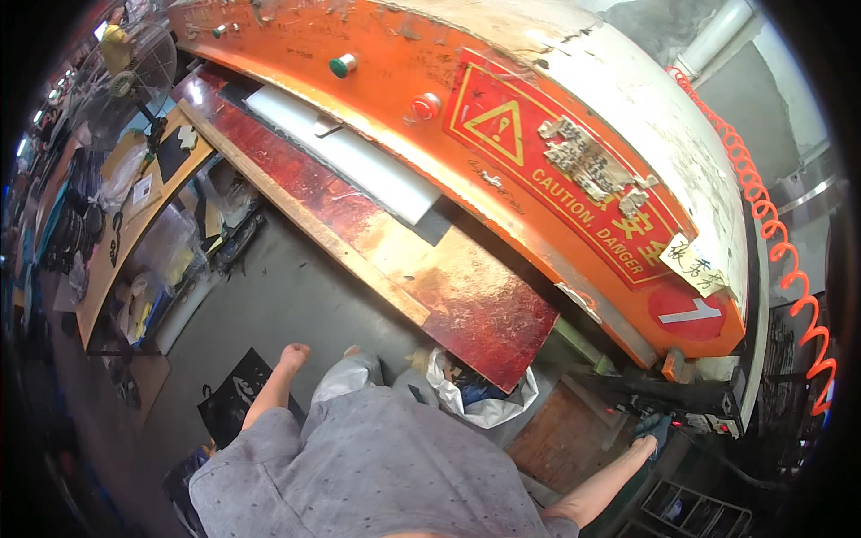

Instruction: The person operates a hydraulic die-cutting machine to cut shapes from black material. They place a white board and a black sheet on the machine bed, lower the press, then remove the cut pieces and discard the offcuts.

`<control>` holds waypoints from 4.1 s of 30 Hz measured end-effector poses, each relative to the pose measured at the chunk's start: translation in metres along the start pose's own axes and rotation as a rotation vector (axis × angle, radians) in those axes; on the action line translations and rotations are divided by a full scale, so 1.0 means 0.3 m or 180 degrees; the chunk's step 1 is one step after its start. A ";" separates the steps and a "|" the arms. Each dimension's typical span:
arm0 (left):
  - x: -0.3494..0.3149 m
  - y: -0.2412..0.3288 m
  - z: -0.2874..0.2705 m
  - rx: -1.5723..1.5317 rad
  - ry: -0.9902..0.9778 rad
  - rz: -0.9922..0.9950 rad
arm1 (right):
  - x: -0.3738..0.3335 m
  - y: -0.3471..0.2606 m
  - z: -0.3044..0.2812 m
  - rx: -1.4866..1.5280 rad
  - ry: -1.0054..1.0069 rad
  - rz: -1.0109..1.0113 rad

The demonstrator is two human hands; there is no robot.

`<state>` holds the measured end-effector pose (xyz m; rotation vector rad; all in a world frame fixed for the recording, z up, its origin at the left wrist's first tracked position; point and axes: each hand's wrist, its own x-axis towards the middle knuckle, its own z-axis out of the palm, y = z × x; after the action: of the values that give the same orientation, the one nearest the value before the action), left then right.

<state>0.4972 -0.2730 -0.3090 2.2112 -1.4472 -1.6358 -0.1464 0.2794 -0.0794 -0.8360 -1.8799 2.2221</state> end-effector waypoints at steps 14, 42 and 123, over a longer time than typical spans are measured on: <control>-0.100 -0.014 -0.006 -0.0002 -0.0614 -0.0188 | -0.448 0.755 -0.193 0.0268 -0.0219 0.0382; 0.133 -0.076 -0.057 -0.0018 -0.1585 0.0571 | -0.651 0.847 -0.229 -0.2215 -0.0571 0.0325; -0.085 0.172 0.121 0.1141 -0.1150 0.0731 | -0.379 -0.029 0.076 -0.1722 -0.1087 -0.1417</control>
<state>0.4359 -0.2677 -0.2799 1.8578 -2.1467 -1.8863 -0.0637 0.2131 -0.0313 -0.0414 -2.5677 1.6833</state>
